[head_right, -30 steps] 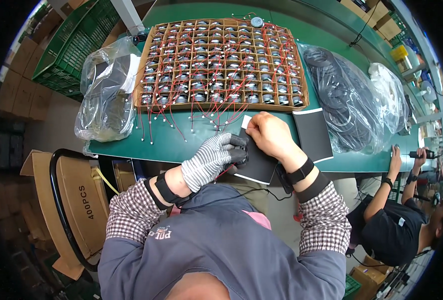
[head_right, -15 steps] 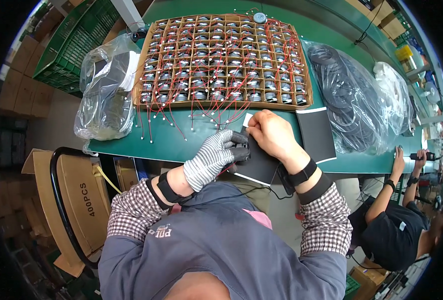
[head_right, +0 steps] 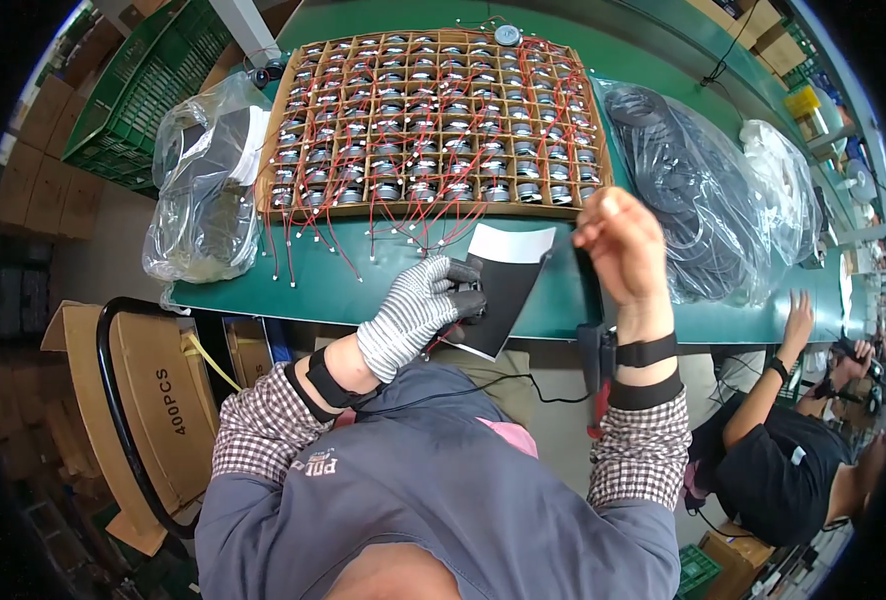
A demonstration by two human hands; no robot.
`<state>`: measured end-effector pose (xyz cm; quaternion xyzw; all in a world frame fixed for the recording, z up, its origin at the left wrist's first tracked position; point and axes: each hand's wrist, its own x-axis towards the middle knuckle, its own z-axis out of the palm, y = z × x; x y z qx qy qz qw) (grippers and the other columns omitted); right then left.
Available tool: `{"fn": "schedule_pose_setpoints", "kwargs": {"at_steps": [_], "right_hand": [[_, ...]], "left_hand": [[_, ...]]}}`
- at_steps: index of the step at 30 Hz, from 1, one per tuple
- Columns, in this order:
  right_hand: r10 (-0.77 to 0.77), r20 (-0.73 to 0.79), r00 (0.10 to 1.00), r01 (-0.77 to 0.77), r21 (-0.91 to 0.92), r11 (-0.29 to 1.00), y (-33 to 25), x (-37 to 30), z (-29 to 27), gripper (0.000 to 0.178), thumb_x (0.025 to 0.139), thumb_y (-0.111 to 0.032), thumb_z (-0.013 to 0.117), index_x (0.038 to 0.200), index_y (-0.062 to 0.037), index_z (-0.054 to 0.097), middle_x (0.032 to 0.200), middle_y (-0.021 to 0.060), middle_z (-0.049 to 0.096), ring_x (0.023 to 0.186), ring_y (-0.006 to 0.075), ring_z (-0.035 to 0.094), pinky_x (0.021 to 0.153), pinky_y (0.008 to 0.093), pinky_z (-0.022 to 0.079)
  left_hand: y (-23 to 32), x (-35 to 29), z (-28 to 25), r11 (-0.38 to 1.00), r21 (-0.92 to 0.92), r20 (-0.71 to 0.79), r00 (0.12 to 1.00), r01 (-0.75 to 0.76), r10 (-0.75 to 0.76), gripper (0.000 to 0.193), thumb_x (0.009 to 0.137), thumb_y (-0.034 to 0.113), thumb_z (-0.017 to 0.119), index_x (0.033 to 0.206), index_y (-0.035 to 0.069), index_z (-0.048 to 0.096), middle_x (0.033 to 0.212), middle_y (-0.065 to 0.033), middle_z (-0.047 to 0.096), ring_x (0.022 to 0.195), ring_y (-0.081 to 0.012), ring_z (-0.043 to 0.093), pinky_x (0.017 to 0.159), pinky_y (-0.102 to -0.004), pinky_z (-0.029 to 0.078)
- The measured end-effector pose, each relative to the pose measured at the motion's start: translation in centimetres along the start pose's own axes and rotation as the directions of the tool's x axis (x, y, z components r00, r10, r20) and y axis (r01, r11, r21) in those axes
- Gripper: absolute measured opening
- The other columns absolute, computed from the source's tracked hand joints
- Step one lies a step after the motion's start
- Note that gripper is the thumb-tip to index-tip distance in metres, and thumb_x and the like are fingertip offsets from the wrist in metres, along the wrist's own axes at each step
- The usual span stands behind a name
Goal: The person picks up a speaker from a tray, wraps a strip of tape around its circumference, and places it onto a black sheet. This process is repeated for a second speaker.
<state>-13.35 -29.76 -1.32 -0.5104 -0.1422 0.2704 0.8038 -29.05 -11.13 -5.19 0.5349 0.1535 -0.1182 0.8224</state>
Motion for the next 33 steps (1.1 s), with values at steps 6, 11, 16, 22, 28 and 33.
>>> {"fn": "schedule_pose_setpoints", "kwargs": {"at_steps": [6, 11, 16, 22, 28, 33], "right_hand": [[-0.049, 0.009, 0.999, 0.048, 0.108, 0.993, -2.5, -0.6, -0.3, 0.014, 0.086, -0.018, 0.055, 0.087, -0.0052, 0.050, 0.071, 0.0000, 0.043, 0.057, 0.0093, 0.041, 0.055, 0.0215, 0.039], [0.320, 0.198, 0.927, -0.197, -0.468, 0.861, 0.2, -2.1, 2.4, 0.016, 0.084, -0.020, 0.059, 0.082, -0.0058, 0.051, 0.067, -0.0020, 0.045, 0.057, 0.0065, 0.042, 0.051, 0.0202, 0.035], [0.415, 0.212, 0.885, -0.263, -0.509, 0.820, 2.5, -2.6, 5.9, 0.016, 0.083, -0.018, 0.061, 0.077, -0.0064, 0.051, 0.066, -0.0043, 0.046, 0.059, 0.0042, 0.042, 0.051, 0.0192, 0.034], [0.396, 0.273, 0.877, -0.243, -0.461, 0.854, 4.0, -2.5, 6.9, 0.018, 0.082, -0.018, 0.062, 0.076, -0.0051, 0.051, 0.068, -0.0027, 0.047, 0.060, 0.0059, 0.046, 0.052, 0.0192, 0.038], [0.360, 0.295, 0.885, -0.230, -0.395, 0.890, 4.7, -2.4, 7.0, 0.018, 0.082, -0.017, 0.062, 0.076, -0.0047, 0.050, 0.069, -0.0016, 0.047, 0.059, 0.0065, 0.046, 0.052, 0.0197, 0.039], [0.378, 0.290, 0.879, -0.244, -0.408, 0.880, 4.8, -2.4, 7.4, 0.017, 0.082, -0.015, 0.061, 0.076, -0.0046, 0.050, 0.068, -0.0011, 0.048, 0.058, 0.0069, 0.047, 0.050, 0.0201, 0.040]], "left_hand": [[-0.7, 0.2, -0.3, 0.985, -0.163, -0.053, 0.998, -0.047, 0.039, 0.028, 0.078, 0.004, 0.064, 0.100, -0.002, 0.050, 0.086, -0.0103, 0.059, 0.071, -0.0158, 0.060, 0.057, -0.0265, 0.052], [-0.6, 0.5, -1.5, 0.883, -0.468, -0.009, 1.000, -0.024, 0.023, 0.019, 0.080, 0.005, 0.059, 0.098, -0.001, 0.055, 0.087, -0.0076, 0.060, 0.079, -0.0177, 0.060, 0.069, -0.0307, 0.051], [-0.9, -0.2, -2.0, 0.923, -0.341, -0.077, 0.984, -0.177, 0.160, 0.015, 0.081, 0.006, 0.058, 0.095, 0.001, 0.057, 0.087, -0.0057, 0.060, 0.078, -0.0178, 0.060, 0.070, -0.0309, 0.051], [-0.8, -1.0, -1.9, 0.894, -0.420, -0.084, 0.987, -0.157, 0.135, 0.011, 0.084, 0.012, 0.056, 0.092, 0.005, 0.056, 0.081, -0.0044, 0.057, 0.073, -0.0118, 0.055, 0.061, -0.0246, 0.048], [-1.6, -0.8, -2.3, 0.816, -0.578, -0.079, 0.996, -0.017, -0.035, 0.010, 0.085, 0.013, 0.056, 0.092, 0.007, 0.056, 0.078, -0.0024, 0.054, 0.068, -0.0098, 0.051, 0.057, -0.0224, 0.044], [-3.4, -0.2, -3.0, 0.913, -0.355, -0.131, 0.978, -0.199, 0.162, 0.010, 0.086, 0.015, 0.056, 0.092, 0.008, 0.056, 0.077, -0.0014, 0.053, 0.065, -0.0093, 0.050, 0.054, -0.0228, 0.043]]}}
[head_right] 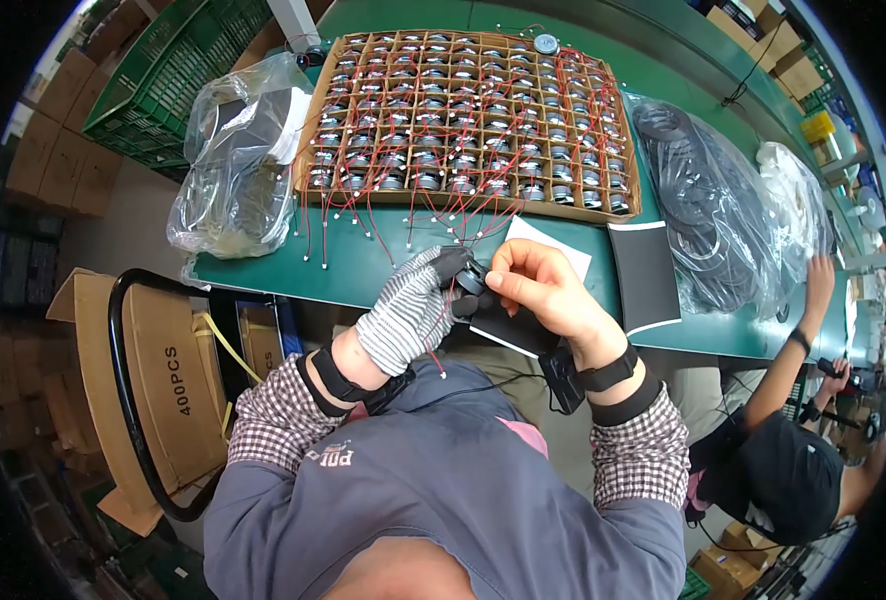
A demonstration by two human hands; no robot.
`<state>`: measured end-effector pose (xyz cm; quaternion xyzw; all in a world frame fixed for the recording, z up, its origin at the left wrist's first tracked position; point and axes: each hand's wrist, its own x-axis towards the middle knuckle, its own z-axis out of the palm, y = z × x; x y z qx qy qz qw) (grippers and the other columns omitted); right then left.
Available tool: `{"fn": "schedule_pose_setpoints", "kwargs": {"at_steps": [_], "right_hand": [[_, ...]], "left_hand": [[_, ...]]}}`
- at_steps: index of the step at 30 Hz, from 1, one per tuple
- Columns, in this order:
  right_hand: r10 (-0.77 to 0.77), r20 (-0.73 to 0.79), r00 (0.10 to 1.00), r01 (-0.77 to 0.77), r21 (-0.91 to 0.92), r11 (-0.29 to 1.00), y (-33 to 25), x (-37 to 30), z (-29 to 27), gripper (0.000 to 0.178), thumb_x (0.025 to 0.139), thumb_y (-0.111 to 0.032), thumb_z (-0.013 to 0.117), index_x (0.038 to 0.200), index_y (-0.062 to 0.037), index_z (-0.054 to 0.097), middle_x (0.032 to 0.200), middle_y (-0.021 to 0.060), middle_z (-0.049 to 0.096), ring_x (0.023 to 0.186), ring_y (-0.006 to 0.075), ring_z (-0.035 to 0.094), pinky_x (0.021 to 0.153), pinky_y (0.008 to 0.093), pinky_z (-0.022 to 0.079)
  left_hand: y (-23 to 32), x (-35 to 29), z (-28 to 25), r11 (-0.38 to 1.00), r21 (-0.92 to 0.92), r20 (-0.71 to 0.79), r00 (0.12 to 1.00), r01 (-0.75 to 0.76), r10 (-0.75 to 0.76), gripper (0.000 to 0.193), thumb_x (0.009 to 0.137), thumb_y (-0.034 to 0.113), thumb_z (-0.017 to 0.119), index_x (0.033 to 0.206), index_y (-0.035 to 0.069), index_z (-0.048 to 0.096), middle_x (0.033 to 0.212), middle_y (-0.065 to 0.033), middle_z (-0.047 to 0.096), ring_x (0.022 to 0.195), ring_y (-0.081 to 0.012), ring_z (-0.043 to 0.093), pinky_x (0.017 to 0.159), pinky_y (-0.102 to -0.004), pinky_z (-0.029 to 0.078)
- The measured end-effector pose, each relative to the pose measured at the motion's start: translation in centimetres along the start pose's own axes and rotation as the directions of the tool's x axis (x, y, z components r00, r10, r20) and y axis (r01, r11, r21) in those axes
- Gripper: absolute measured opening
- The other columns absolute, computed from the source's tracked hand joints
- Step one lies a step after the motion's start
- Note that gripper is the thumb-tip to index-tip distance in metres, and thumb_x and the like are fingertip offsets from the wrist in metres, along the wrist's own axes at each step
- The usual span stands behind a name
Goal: The person picks up a speaker from a tray, wraps a strip of tape around its circumference, and places it onto a black sheet. This process is repeated for a second speaker.
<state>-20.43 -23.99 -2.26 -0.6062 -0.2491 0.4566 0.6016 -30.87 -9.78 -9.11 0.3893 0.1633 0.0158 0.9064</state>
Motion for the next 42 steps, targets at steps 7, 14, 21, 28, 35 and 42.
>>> {"fn": "schedule_pose_setpoints", "kwargs": {"at_steps": [7, 14, 21, 28, 35, 42], "right_hand": [[0.019, -0.016, 1.000, -0.019, 0.002, 1.000, 0.2, 0.2, 0.3, 0.015, 0.082, -0.014, 0.061, 0.076, -0.0054, 0.051, 0.065, -0.0032, 0.049, 0.056, 0.0050, 0.047, 0.049, 0.0188, 0.039], [0.027, -0.029, 0.999, -0.027, 0.002, 1.000, 0.5, 0.3, 0.6, 0.014, 0.082, -0.013, 0.061, 0.076, -0.0052, 0.051, 0.065, -0.0031, 0.049, 0.055, 0.0050, 0.047, 0.048, 0.0189, 0.039], [0.035, -0.033, 0.999, -0.037, -0.046, 0.998, 0.4, 0.5, 0.7, 0.014, 0.082, -0.012, 0.061, 0.075, -0.0057, 0.051, 0.064, -0.0039, 0.049, 0.055, 0.0040, 0.046, 0.048, 0.0184, 0.038], [0.012, -0.073, 0.997, -0.031, -0.265, 0.964, 0.5, 0.4, 0.4, 0.012, 0.081, -0.012, 0.061, 0.076, -0.0059, 0.052, 0.065, -0.0040, 0.050, 0.055, 0.0036, 0.046, 0.048, 0.0182, 0.037], [-0.077, -0.121, 0.990, 0.052, -0.197, 0.979, -1.3, -0.2, 0.7, 0.014, 0.082, -0.013, 0.062, 0.075, -0.0042, 0.054, 0.063, -0.0064, 0.047, 0.056, 0.0024, 0.040, 0.050, 0.0180, 0.033], [-0.204, -0.313, 0.928, 0.114, -0.283, 0.952, -2.2, -1.8, -1.7, 0.023, 0.080, -0.018, 0.066, 0.068, -0.0034, 0.054, 0.058, -0.0050, 0.045, 0.053, 0.0043, 0.042, 0.048, 0.0207, 0.033]], "left_hand": [[1.4, -0.8, 0.9, 0.985, -0.160, -0.024, 0.997, 0.065, -0.070, 0.012, 0.085, 0.014, 0.058, 0.095, 0.007, 0.056, 0.081, -0.0024, 0.056, 0.070, -0.0115, 0.054, 0.058, -0.0260, 0.049], [1.5, -1.2, 0.9, 0.960, -0.266, -0.039, 0.994, 0.091, -0.105, 0.014, 0.085, 0.011, 0.058, 0.097, 0.005, 0.055, 0.086, -0.0041, 0.058, 0.073, -0.0135, 0.057, 0.061, -0.0270, 0.051], [-0.6, -0.5, -0.2, 0.990, -0.059, -0.048, 0.991, -0.127, 0.124, 0.016, 0.085, 0.010, 0.056, 0.100, 0.004, 0.055, 0.088, -0.0050, 0.058, 0.075, -0.0143, 0.058, 0.062, -0.0272, 0.052], [1.7, -1.8, 1.2, 0.978, -0.194, -0.016, 0.997, 0.073, -0.077, 0.026, 0.083, 0.007, 0.059, 0.107, 0.002, 0.052, 0.092, -0.0073, 0.058, 0.080, -0.0152, 0.059, 0.066, -0.0264, 0.052], [2.8, -2.5, 1.7, 0.994, -0.098, -0.035, 0.998, 0.047, -0.051, 0.037, 0.080, 0.006, 0.062, 0.113, 0.000, 0.046, 0.094, -0.0110, 0.057, 0.080, -0.0192, 0.061, 0.067, -0.0266, 0.052], [4.6, -3.4, 2.2, 0.938, 0.161, -0.100, 0.940, -0.308, 0.326, 0.035, 0.079, 0.001, 0.061, 0.111, 0.000, 0.046, 0.089, -0.0110, 0.058, 0.073, -0.0187, 0.061, 0.061, -0.0272, 0.054]]}}
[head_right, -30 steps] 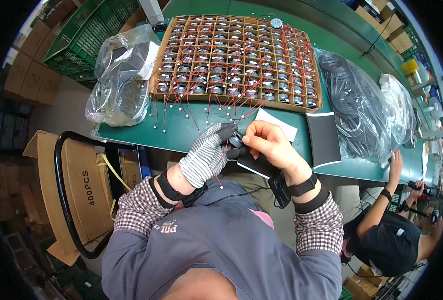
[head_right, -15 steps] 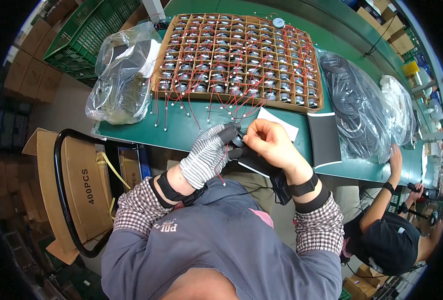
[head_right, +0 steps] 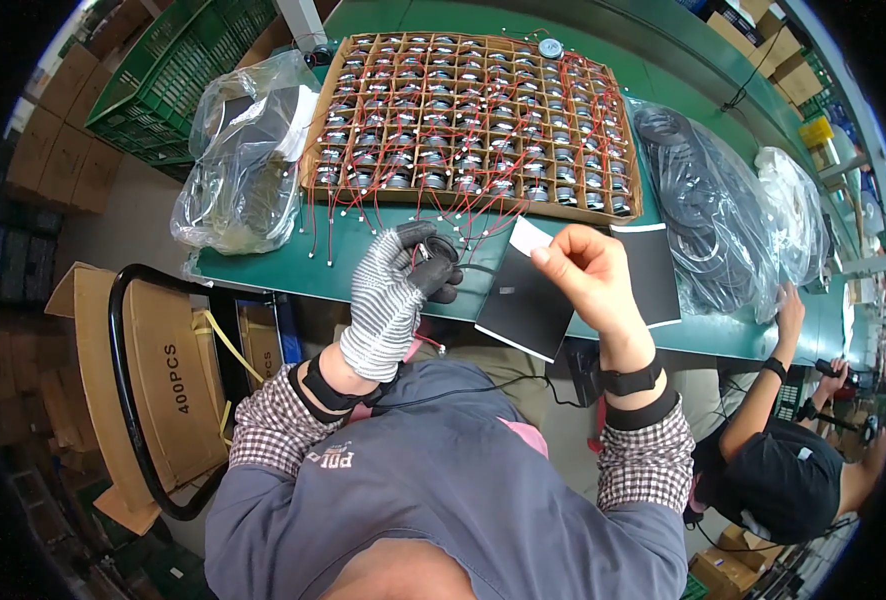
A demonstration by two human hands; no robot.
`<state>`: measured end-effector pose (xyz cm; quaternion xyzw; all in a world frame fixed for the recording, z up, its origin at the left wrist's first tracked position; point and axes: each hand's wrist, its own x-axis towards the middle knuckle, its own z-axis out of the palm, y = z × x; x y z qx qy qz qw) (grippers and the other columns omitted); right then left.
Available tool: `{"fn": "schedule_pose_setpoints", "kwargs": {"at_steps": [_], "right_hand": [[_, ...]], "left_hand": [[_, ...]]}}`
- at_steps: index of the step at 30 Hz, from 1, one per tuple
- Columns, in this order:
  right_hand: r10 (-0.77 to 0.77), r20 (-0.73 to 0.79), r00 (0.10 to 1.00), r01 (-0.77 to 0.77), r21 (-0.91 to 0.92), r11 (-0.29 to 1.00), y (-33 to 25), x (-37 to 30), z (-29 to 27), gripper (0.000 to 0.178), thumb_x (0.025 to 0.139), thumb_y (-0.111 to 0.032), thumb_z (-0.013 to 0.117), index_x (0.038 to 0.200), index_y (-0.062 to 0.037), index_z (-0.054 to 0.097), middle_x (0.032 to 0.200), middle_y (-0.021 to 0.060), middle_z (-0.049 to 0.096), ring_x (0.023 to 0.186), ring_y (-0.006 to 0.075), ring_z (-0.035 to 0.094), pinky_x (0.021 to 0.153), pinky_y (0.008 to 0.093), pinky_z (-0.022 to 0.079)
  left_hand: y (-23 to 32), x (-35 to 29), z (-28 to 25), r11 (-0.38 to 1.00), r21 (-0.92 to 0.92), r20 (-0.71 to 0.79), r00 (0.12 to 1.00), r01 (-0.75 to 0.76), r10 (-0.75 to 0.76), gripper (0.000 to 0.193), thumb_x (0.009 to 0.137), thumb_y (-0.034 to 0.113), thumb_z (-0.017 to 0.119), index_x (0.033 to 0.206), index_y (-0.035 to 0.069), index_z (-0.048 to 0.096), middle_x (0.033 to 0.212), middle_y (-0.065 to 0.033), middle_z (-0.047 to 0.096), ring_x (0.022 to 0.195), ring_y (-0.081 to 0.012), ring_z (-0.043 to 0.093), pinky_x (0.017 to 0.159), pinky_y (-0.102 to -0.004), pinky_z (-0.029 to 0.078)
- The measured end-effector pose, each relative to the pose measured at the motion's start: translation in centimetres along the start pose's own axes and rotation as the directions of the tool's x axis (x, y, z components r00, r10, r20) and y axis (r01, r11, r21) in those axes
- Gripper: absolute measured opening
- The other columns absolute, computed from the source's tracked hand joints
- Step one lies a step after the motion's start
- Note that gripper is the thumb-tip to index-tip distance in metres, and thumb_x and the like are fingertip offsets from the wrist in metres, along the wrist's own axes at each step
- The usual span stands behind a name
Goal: The person picks up a speaker from a tray, wraps a strip of tape around its circumference, and places it onto a black sheet. This process is repeated for a second speaker.
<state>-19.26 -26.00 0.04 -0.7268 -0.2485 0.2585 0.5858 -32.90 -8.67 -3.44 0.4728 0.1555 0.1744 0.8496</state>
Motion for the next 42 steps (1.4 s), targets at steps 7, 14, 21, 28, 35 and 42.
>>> {"fn": "schedule_pose_setpoints", "kwargs": {"at_steps": [7, 14, 21, 28, 35, 42], "right_hand": [[-0.402, 0.148, 0.904, 0.370, -0.743, 0.558, -2.8, -1.3, 3.3, 0.029, 0.067, -0.016, 0.074, 0.055, -0.0027, 0.050, 0.053, 0.0046, 0.044, 0.046, 0.0135, 0.045, 0.043, 0.0271, 0.035], [-0.400, 0.052, 0.915, 0.311, -0.722, 0.618, -0.8, -0.8, 3.3, 0.022, 0.068, -0.015, 0.072, 0.062, -0.0013, 0.055, 0.057, 0.0050, 0.047, 0.046, 0.0146, 0.044, 0.044, 0.0269, 0.035], [-0.305, 0.063, 0.950, 0.304, -0.412, 0.859, -1.9, -1.5, 1.8, 0.014, 0.071, -0.009, 0.069, 0.066, -0.0009, 0.058, 0.060, 0.0044, 0.050, 0.051, 0.0122, 0.046, 0.047, 0.0254, 0.036], [-0.325, 0.072, 0.943, 0.330, -0.327, 0.886, -1.3, -1.2, 1.3, 0.014, 0.072, -0.006, 0.068, 0.066, 0.0005, 0.056, 0.061, 0.0014, 0.048, 0.052, 0.0076, 0.041, 0.046, 0.0224, 0.032], [-0.090, -0.051, 0.995, 0.075, -0.248, 0.966, -0.1, 0.4, 1.7, 0.016, 0.076, -0.010, 0.067, 0.068, -0.0005, 0.057, 0.063, -0.0028, 0.049, 0.058, 0.0038, 0.042, 0.051, 0.0197, 0.033], [-0.183, -0.021, 0.983, 0.165, -0.344, 0.924, -0.2, 2.8, 2.8, 0.016, 0.077, -0.011, 0.067, 0.069, -0.0006, 0.057, 0.062, -0.0038, 0.049, 0.056, 0.0038, 0.042, 0.050, 0.0201, 0.034]], "left_hand": [[-0.8, 0.0, -0.3, 0.966, 0.138, -0.003, 0.975, -0.219, 0.221, 0.038, 0.076, -0.005, 0.061, 0.110, 0.000, 0.046, 0.089, -0.0104, 0.058, 0.073, -0.0165, 0.059, 0.058, -0.0264, 0.053], [-0.3, 0.1, -0.9, 0.981, 0.081, -0.018, 0.984, -0.178, 0.180, 0.038, 0.077, -0.003, 0.061, 0.111, 0.000, 0.046, 0.091, -0.0101, 0.058, 0.077, -0.0165, 0.059, 0.058, -0.0263, 0.053], [0.3, 0.6, -1.7, 0.988, -0.152, -0.064, 0.998, 0.007, -0.016, 0.035, 0.080, 0.006, 0.061, 0.112, 0.001, 0.046, 0.098, -0.0103, 0.057, 0.084, -0.0190, 0.059, 0.067, -0.0296, 0.053], [1.0, 0.7, -2.1, 0.900, -0.396, 0.095, 0.983, 0.180, -0.155, 0.034, 0.082, 0.016, 0.063, 0.109, 0.002, 0.048, 0.100, -0.0085, 0.058, 0.088, -0.0193, 0.058, 0.078, -0.0346, 0.052], [0.9, 0.0, -1.7, 0.907, -0.373, 0.166, 0.976, 0.196, -0.142, 0.036, 0.083, 0.021, 0.062, 0.111, 0.002, 0.049, 0.101, -0.0088, 0.058, 0.090, -0.0189, 0.058, 0.082, -0.0325, 0.050], [1.3, -0.5, -1.1, 0.957, -0.217, 0.220, 0.965, 0.194, -0.146, 0.041, 0.086, 0.017, 0.058, 0.121, 0.001, 0.045, 0.105, -0.0099, 0.057, 0.091, -0.0161, 0.058, 0.080, -0.0257, 0.049]]}}
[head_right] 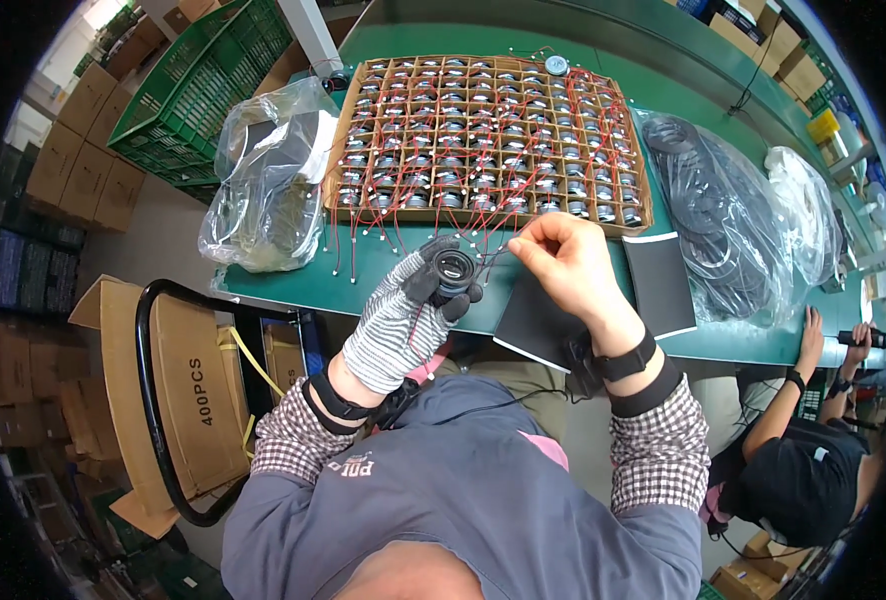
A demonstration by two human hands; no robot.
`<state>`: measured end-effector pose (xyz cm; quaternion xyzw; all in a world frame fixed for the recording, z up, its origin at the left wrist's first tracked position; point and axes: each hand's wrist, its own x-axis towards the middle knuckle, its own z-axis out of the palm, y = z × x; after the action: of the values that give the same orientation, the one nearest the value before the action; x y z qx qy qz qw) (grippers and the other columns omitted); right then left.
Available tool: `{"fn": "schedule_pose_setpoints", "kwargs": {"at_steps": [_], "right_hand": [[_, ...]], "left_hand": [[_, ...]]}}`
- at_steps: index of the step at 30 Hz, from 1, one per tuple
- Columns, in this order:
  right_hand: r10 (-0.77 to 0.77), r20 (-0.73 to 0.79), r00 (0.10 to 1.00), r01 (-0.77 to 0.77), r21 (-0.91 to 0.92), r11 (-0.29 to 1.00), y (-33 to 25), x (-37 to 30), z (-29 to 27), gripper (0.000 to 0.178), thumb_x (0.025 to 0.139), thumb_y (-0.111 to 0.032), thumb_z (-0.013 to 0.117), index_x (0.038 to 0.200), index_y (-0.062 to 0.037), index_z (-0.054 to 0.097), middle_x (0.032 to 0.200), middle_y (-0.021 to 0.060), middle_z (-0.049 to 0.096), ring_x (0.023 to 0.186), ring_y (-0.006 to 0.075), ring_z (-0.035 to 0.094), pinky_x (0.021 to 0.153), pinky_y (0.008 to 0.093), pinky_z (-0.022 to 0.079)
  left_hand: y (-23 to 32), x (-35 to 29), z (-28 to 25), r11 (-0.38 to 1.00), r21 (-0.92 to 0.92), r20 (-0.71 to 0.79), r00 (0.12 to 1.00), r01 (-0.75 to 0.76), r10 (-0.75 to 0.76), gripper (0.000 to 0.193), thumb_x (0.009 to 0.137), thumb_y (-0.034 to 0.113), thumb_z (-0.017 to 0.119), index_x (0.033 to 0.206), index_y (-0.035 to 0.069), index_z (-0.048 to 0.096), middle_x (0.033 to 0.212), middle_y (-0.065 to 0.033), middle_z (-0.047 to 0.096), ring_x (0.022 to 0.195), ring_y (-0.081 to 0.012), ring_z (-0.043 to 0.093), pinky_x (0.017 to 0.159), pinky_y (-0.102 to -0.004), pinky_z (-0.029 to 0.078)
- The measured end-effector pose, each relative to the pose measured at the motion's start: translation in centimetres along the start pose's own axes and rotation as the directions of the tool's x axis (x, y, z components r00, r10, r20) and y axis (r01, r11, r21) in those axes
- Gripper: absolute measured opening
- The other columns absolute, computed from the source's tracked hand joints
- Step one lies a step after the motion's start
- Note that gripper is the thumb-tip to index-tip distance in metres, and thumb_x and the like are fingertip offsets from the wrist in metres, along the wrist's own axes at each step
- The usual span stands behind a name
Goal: The person picks up a speaker from a tray, wraps a strip of tape around its circumference, and places it onto a black sheet. This process is repeated for a second speaker.
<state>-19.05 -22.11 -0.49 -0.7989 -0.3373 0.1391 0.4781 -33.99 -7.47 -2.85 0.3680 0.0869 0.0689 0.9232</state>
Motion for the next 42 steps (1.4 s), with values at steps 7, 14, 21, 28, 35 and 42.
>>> {"fn": "schedule_pose_setpoints", "kwargs": {"at_steps": [7, 14, 21, 28, 35, 42], "right_hand": [[-0.033, 0.078, 0.996, 0.032, 0.017, 0.999, -1.5, 1.4, 1.4, 0.015, 0.074, -0.012, 0.068, 0.071, 0.0009, 0.060, 0.062, 0.0020, 0.054, 0.056, 0.0068, 0.047, 0.050, 0.0237, 0.039], [-0.062, 0.196, 0.979, 0.048, 0.078, 0.996, -1.9, 1.5, 2.7, 0.013, 0.075, -0.008, 0.068, 0.072, -0.0002, 0.059, 0.063, -0.0038, 0.050, 0.058, 0.0029, 0.044, 0.051, 0.0189, 0.036], [-0.001, 0.370, 0.929, -0.136, 0.345, 0.929, -1.6, 1.9, 3.2, 0.010, 0.076, -0.006, 0.068, 0.073, -0.0020, 0.059, 0.065, -0.0049, 0.053, 0.059, 0.0025, 0.046, 0.051, 0.0191, 0.037], [0.112, 0.445, 0.888, -0.271, 0.312, 0.911, -2.3, 1.4, 2.2, 0.016, 0.077, -0.014, 0.069, 0.077, -0.0005, 0.060, 0.070, -0.0029, 0.054, 0.060, 0.0037, 0.048, 0.053, 0.0184, 0.038], [-0.008, 0.382, 0.924, -0.237, 0.590, 0.772, -2.3, -1.8, 2.5, 0.025, 0.079, -0.020, 0.066, 0.091, 0.0013, 0.063, 0.086, 0.0022, 0.057, 0.070, 0.0065, 0.051, 0.058, 0.0190, 0.040], [-0.028, 0.350, 0.936, -0.290, 0.815, 0.502, -2.0, -3.2, 3.9, 0.029, 0.081, -0.015, 0.063, 0.105, 0.0000, 0.060, 0.097, 0.0030, 0.056, 0.082, 0.0071, 0.052, 0.062, 0.0198, 0.041]], "left_hand": [[0.2, -0.5, 0.0, 0.990, -0.110, 0.049, 0.995, 0.088, -0.083, 0.043, 0.086, 0.018, 0.059, 0.123, 0.002, 0.044, 0.106, -0.0091, 0.057, 0.091, -0.0175, 0.059, 0.079, -0.0290, 0.051], [0.0, -0.7, 0.2, 0.990, 0.131, 0.012, 0.998, 0.059, -0.061, 0.050, 0.089, 0.027, 0.053, 0.128, 0.002, 0.038, 0.104, -0.0085, 0.057, 0.086, -0.0160, 0.060, 0.070, -0.0219, 0.051], [0.3, -0.5, -0.2, 0.975, -0.078, 0.066, 0.977, 0.209, -0.205, 0.047, 0.088, 0.032, 0.054, 0.123, 0.002, 0.042, 0.098, -0.0066, 0.059, 0.079, -0.0121, 0.060, 0.060, -0.0164, 0.048], [0.2, -0.5, -0.6, 0.973, -0.100, 0.150, 0.970, 0.206, -0.190, 0.052, 0.086, 0.036, 0.055, 0.123, 0.002, 0.042, 0.095, -0.0064, 0.059, 0.072, -0.0100, 0.059, 0.054, -0.0147, 0.046], [0.0, -0.5, -0.6, 0.935, -0.277, 0.145, 0.972, 0.221, -0.186, 0.048, 0.087, 0.024, 0.055, 0.129, 0.007, 0.039, 0.094, -0.0053, 0.059, 0.069, -0.0081, 0.058, 0.054, -0.0145, 0.047], [-0.7, -0.4, -0.4, 0.952, -0.217, 0.129, 0.973, 0.218, -0.193, 0.054, 0.088, 0.022, 0.054, 0.133, 0.004, 0.032, 0.103, -0.0082, 0.056, 0.077, -0.0085, 0.057, 0.058, -0.0163, 0.049]]}}
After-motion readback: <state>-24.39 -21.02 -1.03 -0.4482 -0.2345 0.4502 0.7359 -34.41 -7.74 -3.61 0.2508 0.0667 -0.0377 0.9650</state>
